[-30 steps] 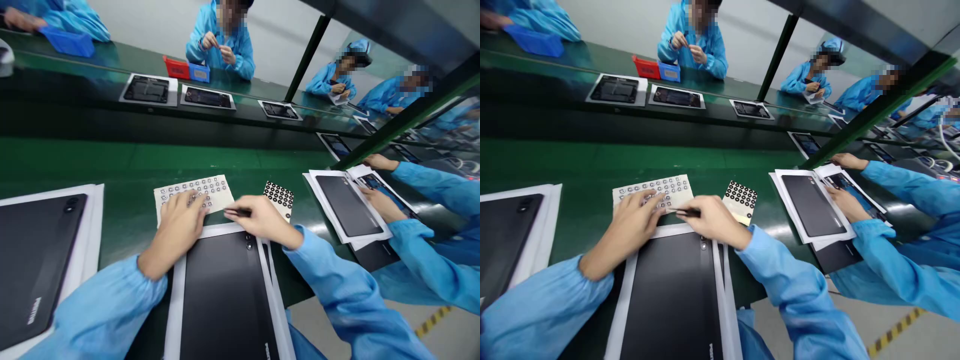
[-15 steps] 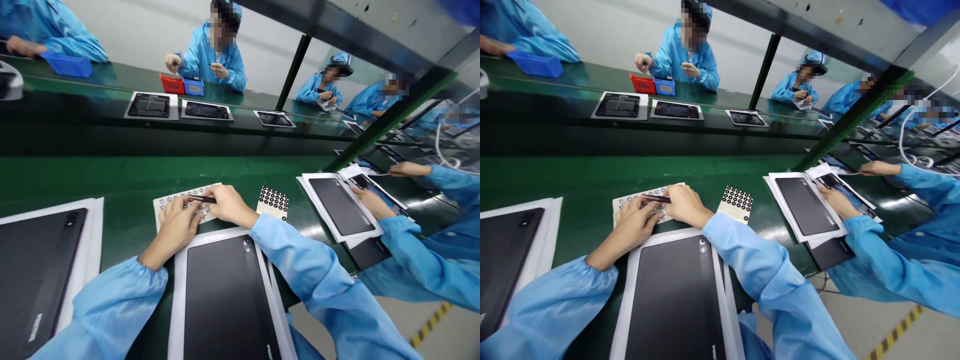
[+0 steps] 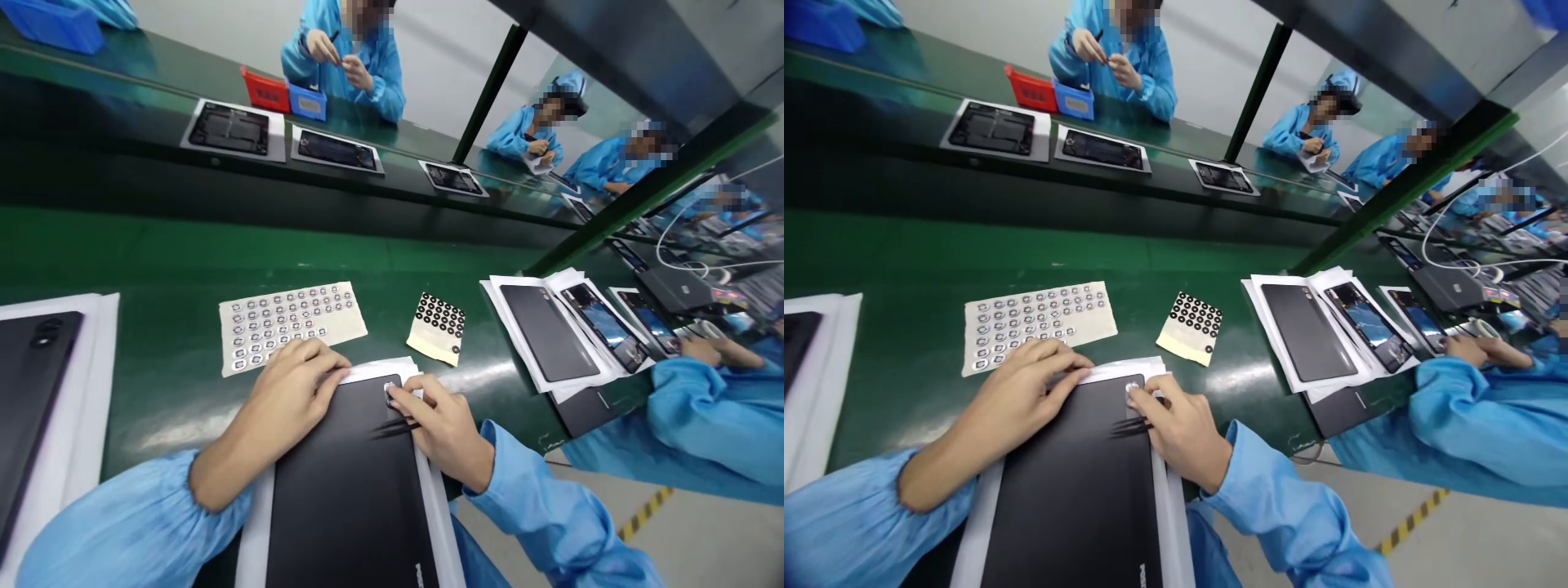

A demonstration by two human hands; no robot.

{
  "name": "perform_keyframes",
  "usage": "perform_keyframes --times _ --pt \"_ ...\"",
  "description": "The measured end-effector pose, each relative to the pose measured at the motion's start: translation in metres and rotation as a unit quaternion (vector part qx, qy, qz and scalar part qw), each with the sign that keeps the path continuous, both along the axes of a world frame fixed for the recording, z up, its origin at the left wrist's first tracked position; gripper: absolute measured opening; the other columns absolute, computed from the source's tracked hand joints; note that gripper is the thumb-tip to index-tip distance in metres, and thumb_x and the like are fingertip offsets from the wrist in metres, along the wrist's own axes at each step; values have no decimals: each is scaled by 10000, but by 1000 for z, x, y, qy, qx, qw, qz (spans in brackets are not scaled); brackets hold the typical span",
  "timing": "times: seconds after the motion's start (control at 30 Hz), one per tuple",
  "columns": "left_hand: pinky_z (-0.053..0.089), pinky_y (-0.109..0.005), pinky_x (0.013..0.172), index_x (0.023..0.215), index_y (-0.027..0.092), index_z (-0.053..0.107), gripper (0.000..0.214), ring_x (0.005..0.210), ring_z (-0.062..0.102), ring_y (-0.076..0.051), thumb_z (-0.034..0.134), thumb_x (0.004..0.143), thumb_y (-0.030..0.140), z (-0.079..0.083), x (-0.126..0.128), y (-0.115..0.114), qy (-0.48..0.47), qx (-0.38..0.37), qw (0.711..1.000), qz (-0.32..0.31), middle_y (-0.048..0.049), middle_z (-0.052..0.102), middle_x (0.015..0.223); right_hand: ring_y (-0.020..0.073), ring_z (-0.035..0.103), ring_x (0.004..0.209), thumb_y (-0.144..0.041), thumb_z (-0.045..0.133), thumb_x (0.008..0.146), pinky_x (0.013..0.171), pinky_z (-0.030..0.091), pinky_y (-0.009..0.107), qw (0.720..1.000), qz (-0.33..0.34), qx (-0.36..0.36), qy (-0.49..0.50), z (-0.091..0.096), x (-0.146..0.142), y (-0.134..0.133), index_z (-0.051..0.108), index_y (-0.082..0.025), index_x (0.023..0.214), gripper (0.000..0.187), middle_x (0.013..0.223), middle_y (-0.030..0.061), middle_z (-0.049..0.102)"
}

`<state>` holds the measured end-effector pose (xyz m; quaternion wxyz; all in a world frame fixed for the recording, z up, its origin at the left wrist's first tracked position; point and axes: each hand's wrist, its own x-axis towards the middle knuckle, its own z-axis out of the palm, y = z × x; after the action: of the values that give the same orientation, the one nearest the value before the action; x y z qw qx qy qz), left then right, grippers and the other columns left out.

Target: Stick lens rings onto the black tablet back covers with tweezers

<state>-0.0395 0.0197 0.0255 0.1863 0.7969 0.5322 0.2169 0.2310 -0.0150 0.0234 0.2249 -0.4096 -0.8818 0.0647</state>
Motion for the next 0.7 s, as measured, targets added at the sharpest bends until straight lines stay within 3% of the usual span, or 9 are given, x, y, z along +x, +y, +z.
perform_keyframes --times 0.17,0.3,0.47,0.6,0.7 --pt "446 -385 900 1110 215 708 312 988 614 -246 453 1052 385 0 -1 -5 -2 31 999 18 -61 673 1033 98 610 697 -74 551 975 569 419 263 1000 -3 -7 -7 0 -3 1 591 -199 1375 421 1176 73 656" --pt "449 -386 898 1047 240 713 313 995 629 -258 494 1025 463 0 -4 -5 -1 -6 999 39 -51 694 1031 116 624 715 -50 566 932 575 438 274 1000 -4 -22 -18 2 -2 -1 594 -198 1374 467 1184 74 655" --pt "462 -370 866 995 277 714 343 994 646 -260 514 992 556 -2 -10 2 -27 -86 995 46 -35 726 1040 140 647 736 -76 533 950 594 479 277 999 -18 -39 -26 4 -7 -4 589 -194 1374 444 1158 96 666" --pt "461 -363 859 974 276 706 318 993 646 -260 522 990 534 -4 -11 3 -34 -91 994 41 -37 732 1027 152 655 734 -79 511 959 568 472 281 998 -14 -38 -42 9 -11 -3 596 -154 1364 421 1130 117 674" --pt "453 -352 859 964 268 681 300 978 646 -249 495 1014 498 -4 -11 1 -43 -72 996 25 -31 726 1004 148 655 735 -156 560 982 576 475 274 998 -13 -61 -1 12 -9 6 664 -195 1285 323 1092 94 681"
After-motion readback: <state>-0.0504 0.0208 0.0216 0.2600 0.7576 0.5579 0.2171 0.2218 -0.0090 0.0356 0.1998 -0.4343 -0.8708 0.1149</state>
